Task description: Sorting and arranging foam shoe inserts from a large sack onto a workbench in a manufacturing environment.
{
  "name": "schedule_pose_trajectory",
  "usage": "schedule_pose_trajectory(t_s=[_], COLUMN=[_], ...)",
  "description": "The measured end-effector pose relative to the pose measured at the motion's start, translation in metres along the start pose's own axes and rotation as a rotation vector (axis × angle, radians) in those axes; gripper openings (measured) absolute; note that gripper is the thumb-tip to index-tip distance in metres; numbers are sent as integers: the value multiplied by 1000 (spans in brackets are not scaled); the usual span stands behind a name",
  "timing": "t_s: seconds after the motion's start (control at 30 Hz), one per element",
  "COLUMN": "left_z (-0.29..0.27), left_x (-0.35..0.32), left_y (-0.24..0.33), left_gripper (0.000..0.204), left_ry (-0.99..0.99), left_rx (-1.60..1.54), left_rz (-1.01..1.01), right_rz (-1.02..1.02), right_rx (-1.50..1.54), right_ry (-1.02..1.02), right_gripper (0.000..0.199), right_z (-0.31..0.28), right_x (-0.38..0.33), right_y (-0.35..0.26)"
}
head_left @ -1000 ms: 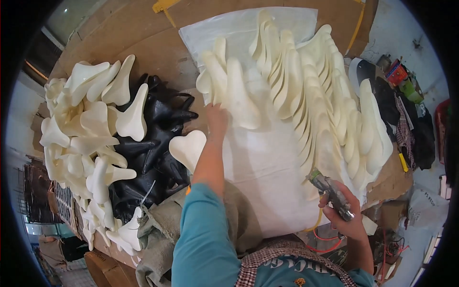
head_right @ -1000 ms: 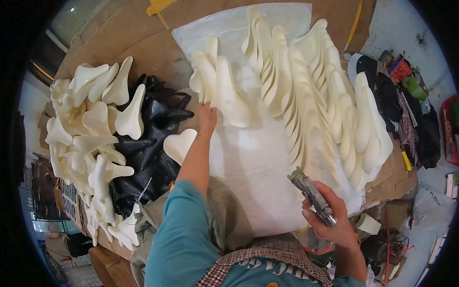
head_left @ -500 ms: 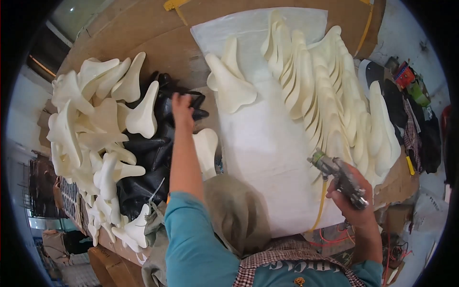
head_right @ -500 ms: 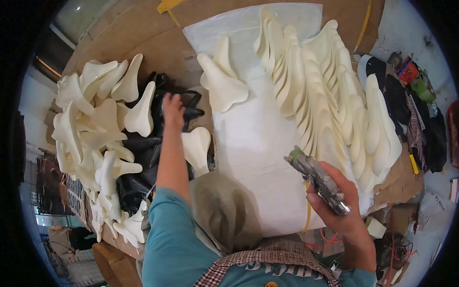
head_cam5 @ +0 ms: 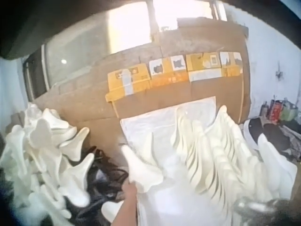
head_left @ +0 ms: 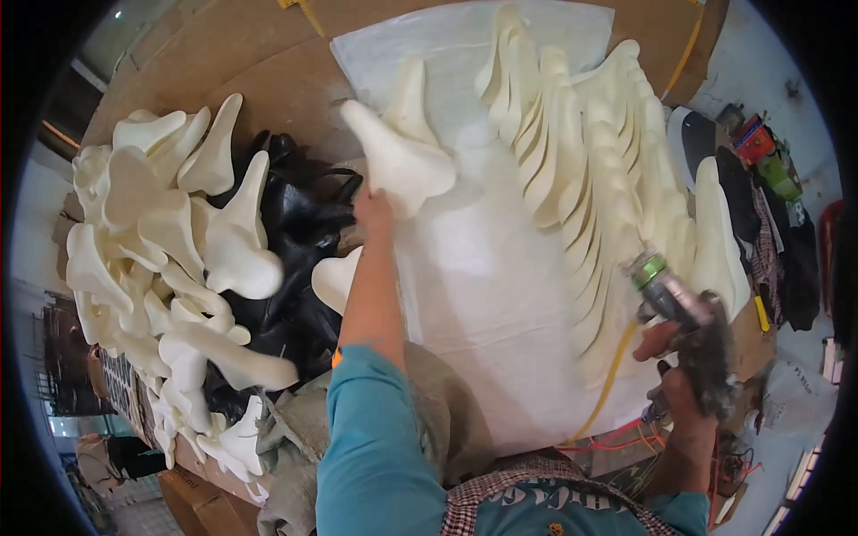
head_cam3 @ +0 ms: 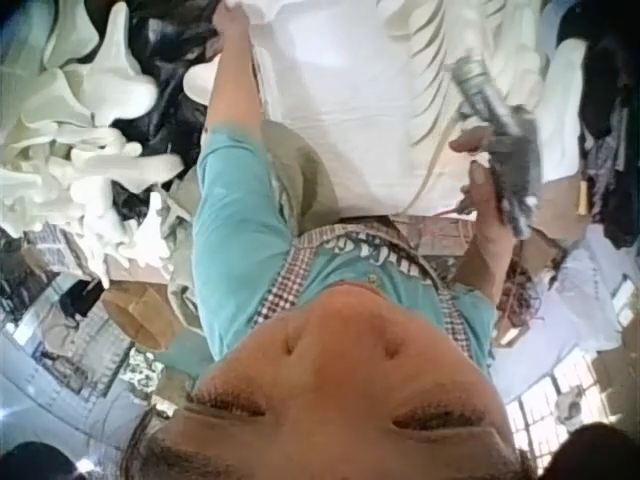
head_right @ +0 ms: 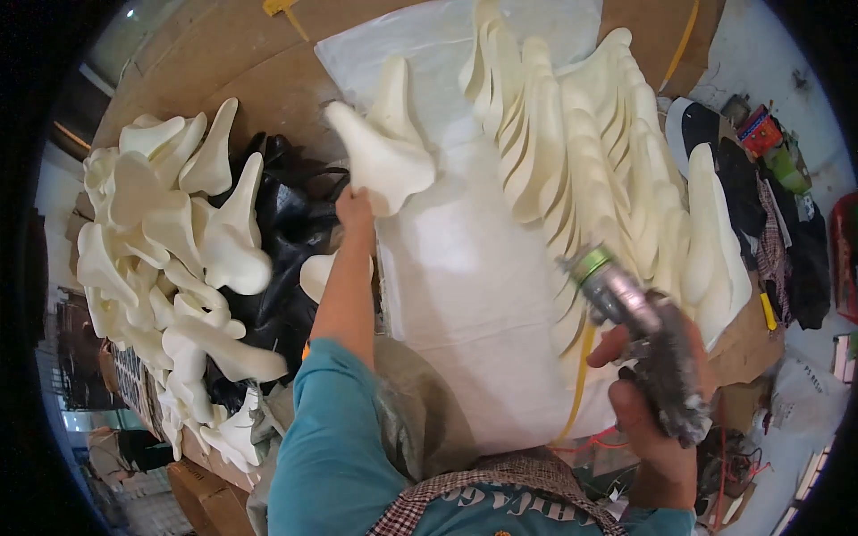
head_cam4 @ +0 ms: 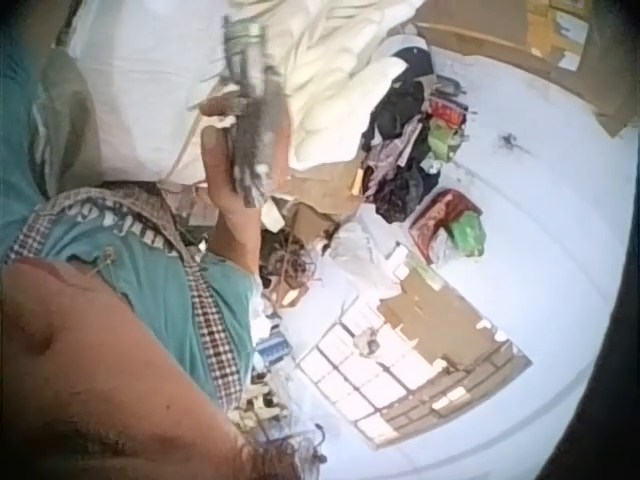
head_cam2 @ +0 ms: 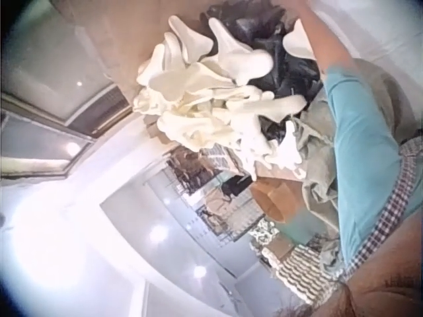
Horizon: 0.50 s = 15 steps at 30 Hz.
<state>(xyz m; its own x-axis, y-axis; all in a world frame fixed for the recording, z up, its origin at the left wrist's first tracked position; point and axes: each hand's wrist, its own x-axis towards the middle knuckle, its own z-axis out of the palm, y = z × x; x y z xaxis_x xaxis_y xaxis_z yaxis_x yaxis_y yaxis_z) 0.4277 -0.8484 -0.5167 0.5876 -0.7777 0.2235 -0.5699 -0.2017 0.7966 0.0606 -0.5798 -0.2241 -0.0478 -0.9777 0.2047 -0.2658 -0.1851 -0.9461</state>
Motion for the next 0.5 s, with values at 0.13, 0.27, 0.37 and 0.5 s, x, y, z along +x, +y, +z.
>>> schedule_pose_trajectory(t_s=[0.13, 0.27, 0.37, 0.5], left_z=[-58, -102, -102, -44], left_x=[6, 24, 45, 73], left_y=[-31, -21, -12, 27], left_gripper=[30, 30, 33, 34], left_ry=[28, 118, 44, -283], left_rx=[-398, -585, -471, -520], left_rz=[-160, -232, -149, -92], right_rz=[51, 65, 103, 185], right_rx=[153, -45, -3, 188], right_ry=[30, -346, -364, -111], right_gripper=[58, 50, 53, 58], right_z=[7, 7, 7, -3], right_x=[11, 14, 12, 12], right_y=[6, 29, 39, 37])
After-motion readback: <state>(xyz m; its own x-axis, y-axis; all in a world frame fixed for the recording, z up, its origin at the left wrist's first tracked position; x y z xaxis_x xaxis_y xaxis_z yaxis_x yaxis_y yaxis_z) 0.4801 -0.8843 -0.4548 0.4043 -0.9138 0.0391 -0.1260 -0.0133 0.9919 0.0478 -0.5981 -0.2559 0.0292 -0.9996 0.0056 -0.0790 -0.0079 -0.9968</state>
